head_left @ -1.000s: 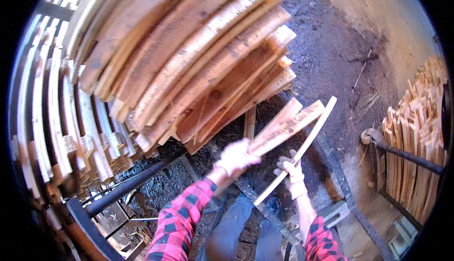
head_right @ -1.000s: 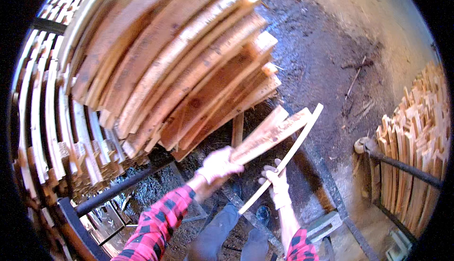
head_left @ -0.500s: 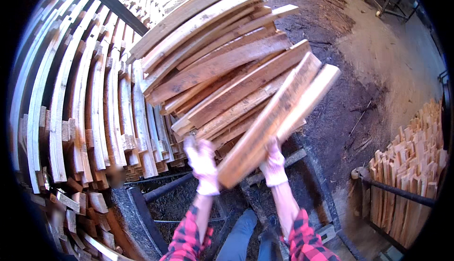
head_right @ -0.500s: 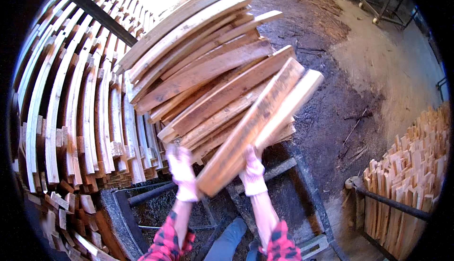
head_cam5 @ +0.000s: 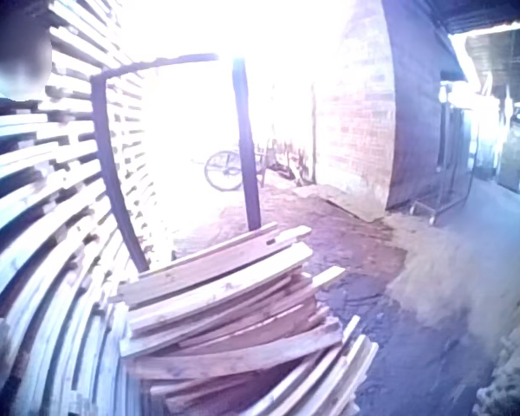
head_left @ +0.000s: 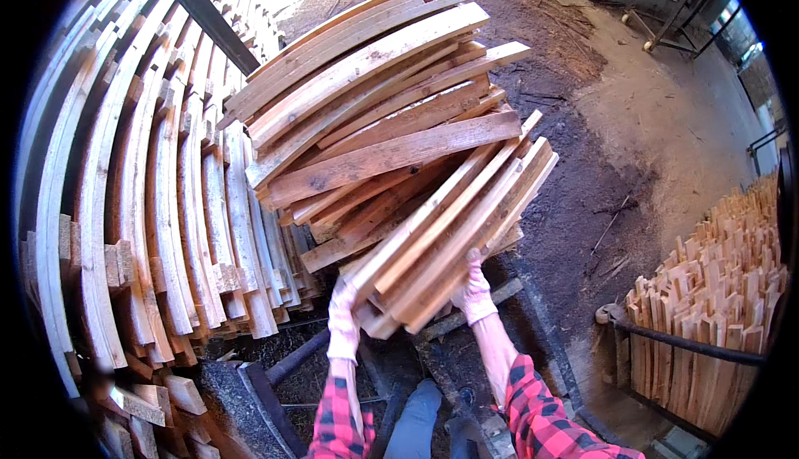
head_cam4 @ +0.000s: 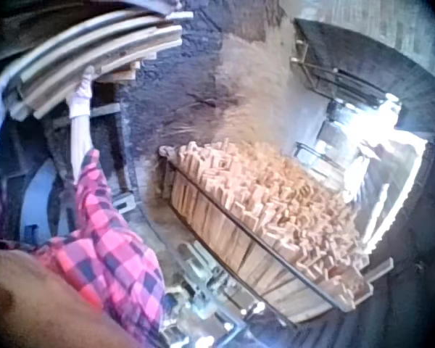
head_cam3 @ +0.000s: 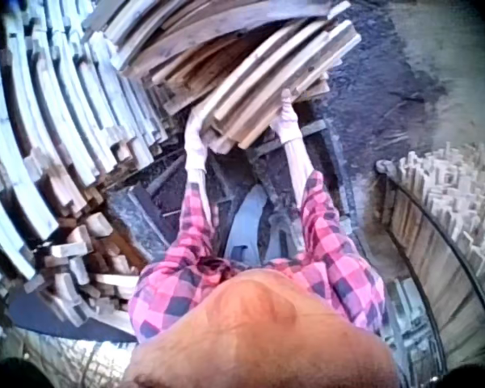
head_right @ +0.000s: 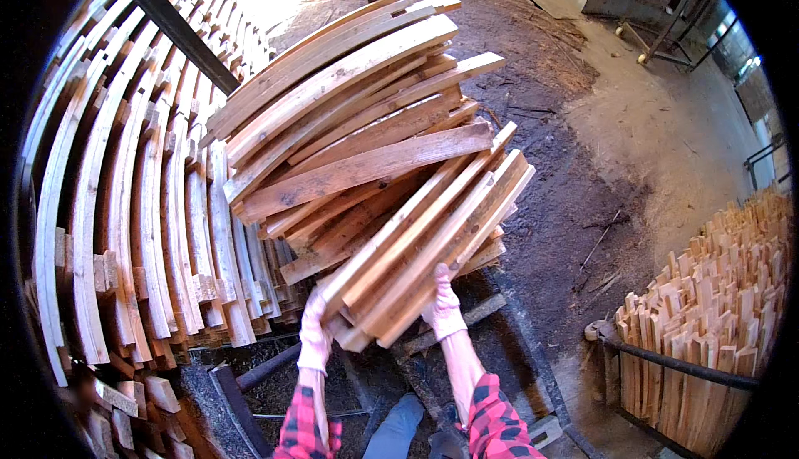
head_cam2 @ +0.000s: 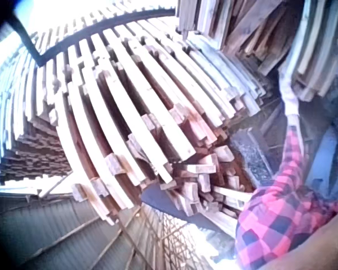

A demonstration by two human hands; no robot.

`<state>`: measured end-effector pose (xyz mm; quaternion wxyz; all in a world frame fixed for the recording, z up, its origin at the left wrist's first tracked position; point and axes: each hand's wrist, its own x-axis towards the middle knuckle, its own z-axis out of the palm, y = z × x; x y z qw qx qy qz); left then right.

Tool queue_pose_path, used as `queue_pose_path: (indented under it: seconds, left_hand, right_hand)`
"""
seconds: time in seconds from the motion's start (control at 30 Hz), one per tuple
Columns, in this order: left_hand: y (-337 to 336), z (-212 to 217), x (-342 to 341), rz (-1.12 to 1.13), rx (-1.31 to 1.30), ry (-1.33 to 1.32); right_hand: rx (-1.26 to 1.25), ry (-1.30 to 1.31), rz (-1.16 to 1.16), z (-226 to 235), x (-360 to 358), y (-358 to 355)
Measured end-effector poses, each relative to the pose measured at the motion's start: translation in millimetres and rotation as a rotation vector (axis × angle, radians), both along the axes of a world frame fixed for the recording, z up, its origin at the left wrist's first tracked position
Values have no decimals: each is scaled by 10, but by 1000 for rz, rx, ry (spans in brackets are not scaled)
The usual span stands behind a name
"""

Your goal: The person picks up groups of wood slats from a large stack and moves them to a different location, organizing them into a new pile within a wooden frame by hand.

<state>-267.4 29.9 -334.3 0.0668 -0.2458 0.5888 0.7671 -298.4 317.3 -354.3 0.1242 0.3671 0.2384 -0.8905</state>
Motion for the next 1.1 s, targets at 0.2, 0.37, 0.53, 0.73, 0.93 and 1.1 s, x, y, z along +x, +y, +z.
queue_pose_path:
  seconds: [0.2,0.37,0.53,0.73,0.93,1.1]
  left_hand:
    - [433,-54,193,-581,-133,-63]
    - [1611,425,-1077,-797,133,-191]
    - [1707,510,-590,-901,201,-223]
    - [1717,769,727,-790,360,-411]
    - [1804,1239,1517,-821,325,-449]
    - [1687,2059,1757,-757,373,-196]
  right_hand:
    - [5,124,2,-729,523,1010]
    - [-42,208,30,-751,487,987]
    - [-4,180,128,-228,921,1059]
    - [-77,31,85,377,2351,1055]
    - [18,-104,48,862,3317,1105]
    - [186,152,205,1214,3300,1269]
